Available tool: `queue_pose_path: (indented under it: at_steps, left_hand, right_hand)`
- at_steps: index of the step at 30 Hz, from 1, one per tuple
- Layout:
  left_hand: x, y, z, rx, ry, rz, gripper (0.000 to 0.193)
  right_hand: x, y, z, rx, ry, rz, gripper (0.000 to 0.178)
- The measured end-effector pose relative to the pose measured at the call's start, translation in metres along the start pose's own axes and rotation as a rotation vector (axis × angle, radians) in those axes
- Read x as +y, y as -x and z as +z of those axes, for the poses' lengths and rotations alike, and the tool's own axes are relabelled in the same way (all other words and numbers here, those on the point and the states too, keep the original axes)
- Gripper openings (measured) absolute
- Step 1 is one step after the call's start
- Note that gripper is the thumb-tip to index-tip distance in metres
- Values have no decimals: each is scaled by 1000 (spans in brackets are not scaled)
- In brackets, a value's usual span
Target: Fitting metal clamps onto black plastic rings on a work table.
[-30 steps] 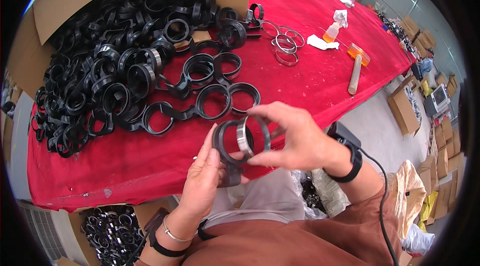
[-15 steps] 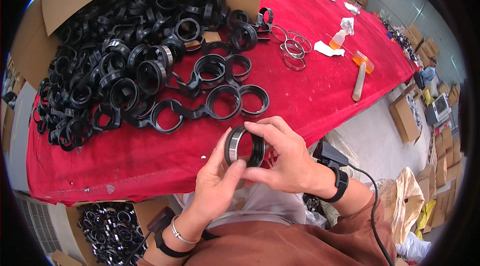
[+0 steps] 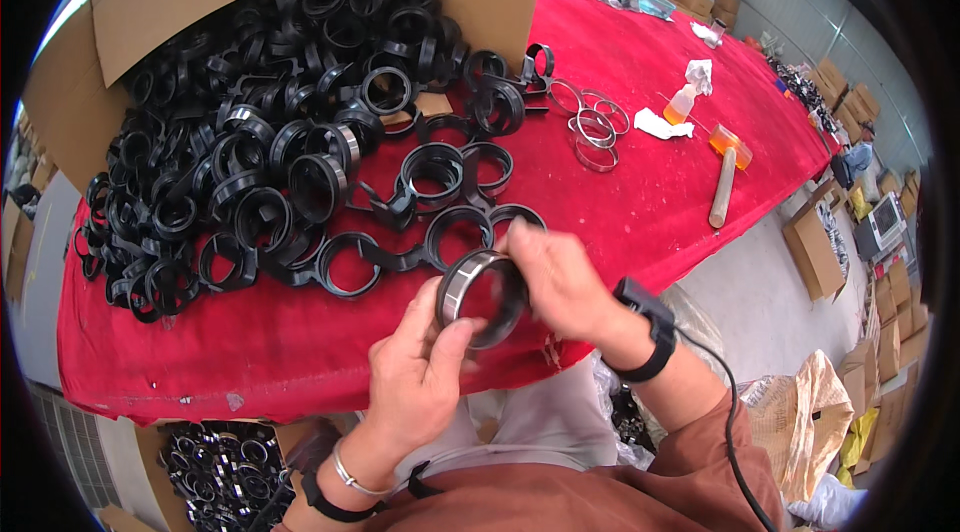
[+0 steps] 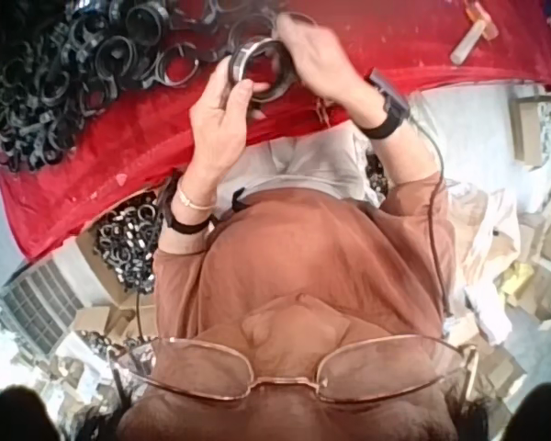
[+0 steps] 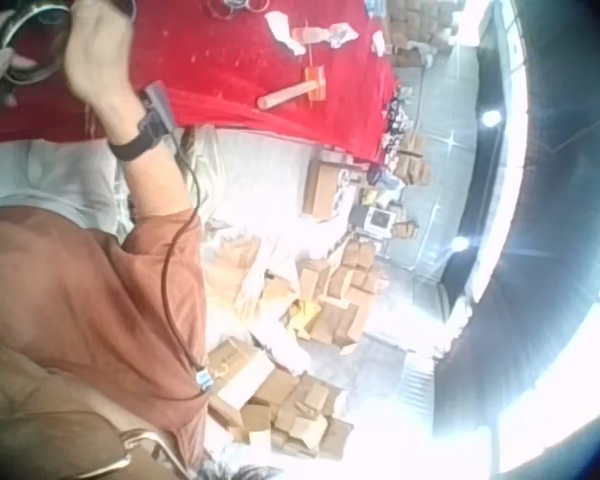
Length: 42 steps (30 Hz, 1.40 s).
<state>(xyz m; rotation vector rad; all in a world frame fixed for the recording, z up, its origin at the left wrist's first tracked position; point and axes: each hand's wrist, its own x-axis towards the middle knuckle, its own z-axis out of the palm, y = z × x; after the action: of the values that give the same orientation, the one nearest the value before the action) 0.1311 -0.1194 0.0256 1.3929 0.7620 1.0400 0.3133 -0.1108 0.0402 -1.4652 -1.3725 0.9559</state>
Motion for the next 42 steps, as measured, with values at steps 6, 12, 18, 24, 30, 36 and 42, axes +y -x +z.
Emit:
queue_pose_path:
  at_steps: [6,12,18,24,30,36,42]
  left_hand:
    - [-22,-39,-19,-100,-1209,774,51]
    - [-39,-86,-23,-252,-1344,791,51]
    - [-27,-80,-17,-187,-1035,764,49]
    - [6,-45,0,-165,-620,562,52]
    - [-3,6,7,-647,179,-414,24]
    - [-7,19,16,-485,285,-474,25]
    - [-9,22,9,-401,358,-465,27]
  right_hand:
    - [29,-119,-63,648,609,-358,52]
    - [34,-191,-84,530,477,-152,43]
    - [-14,-131,-123,347,-570,-56,21]
    - [-25,0,-100,-253,-181,54,24]
    - [34,-48,-112,273,307,-205,43]
    - [77,-132,-159,602,944,328,88]
    - [75,-116,-143,711,1122,-235,67]
